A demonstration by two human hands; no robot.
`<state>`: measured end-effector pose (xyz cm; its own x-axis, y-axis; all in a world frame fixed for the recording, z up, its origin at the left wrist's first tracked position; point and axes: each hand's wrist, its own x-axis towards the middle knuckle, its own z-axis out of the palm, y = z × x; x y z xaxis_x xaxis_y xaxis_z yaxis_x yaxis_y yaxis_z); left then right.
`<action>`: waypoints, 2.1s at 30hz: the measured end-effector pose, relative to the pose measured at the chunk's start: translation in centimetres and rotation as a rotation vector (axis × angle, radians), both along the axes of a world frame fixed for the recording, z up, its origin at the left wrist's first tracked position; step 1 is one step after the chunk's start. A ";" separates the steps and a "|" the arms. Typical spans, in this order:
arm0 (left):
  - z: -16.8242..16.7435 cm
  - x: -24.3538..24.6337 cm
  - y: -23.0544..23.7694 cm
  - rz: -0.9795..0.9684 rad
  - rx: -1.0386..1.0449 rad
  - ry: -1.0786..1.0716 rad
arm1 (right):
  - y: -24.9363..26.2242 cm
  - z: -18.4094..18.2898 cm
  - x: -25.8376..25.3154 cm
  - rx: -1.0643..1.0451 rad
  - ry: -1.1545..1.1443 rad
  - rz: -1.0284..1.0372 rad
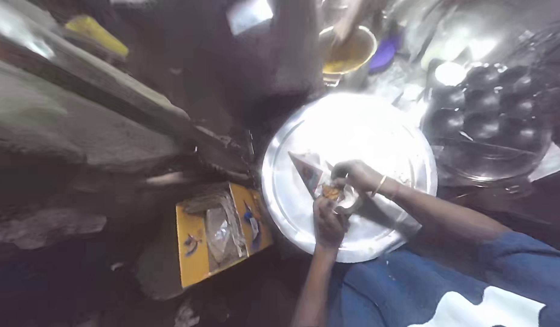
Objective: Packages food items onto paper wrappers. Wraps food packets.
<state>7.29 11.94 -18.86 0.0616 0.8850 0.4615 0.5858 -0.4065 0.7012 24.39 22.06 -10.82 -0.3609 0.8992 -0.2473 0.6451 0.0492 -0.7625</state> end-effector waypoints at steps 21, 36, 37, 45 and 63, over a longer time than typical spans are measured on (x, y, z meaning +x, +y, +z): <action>3.2 0.6 1.8 0.132 -0.081 0.439 | 3.3 -2.5 3.3 -0.075 0.187 0.164; 1.0 1.0 0.2 0.242 0.091 0.365 | 8.0 -2.4 -5.3 -0.124 0.062 0.206; 0.6 0.9 -0.1 0.242 0.116 0.334 | 7.4 -2.8 -4.9 -0.134 0.141 0.146; 0.0 0.4 0.6 0.115 0.073 0.227 | 4.8 -2.1 -2.5 -0.039 0.479 0.145; 1.3 -1.2 -3.6 -0.169 0.261 0.001 | 2.9 -4.3 -0.8 -0.072 0.792 -0.414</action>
<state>6.05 8.31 -17.56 0.1980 0.7139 0.6717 0.4950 -0.6643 0.5601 23.55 25.00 -15.11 -0.0999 0.9872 -0.1244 -0.1158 -0.1357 -0.9840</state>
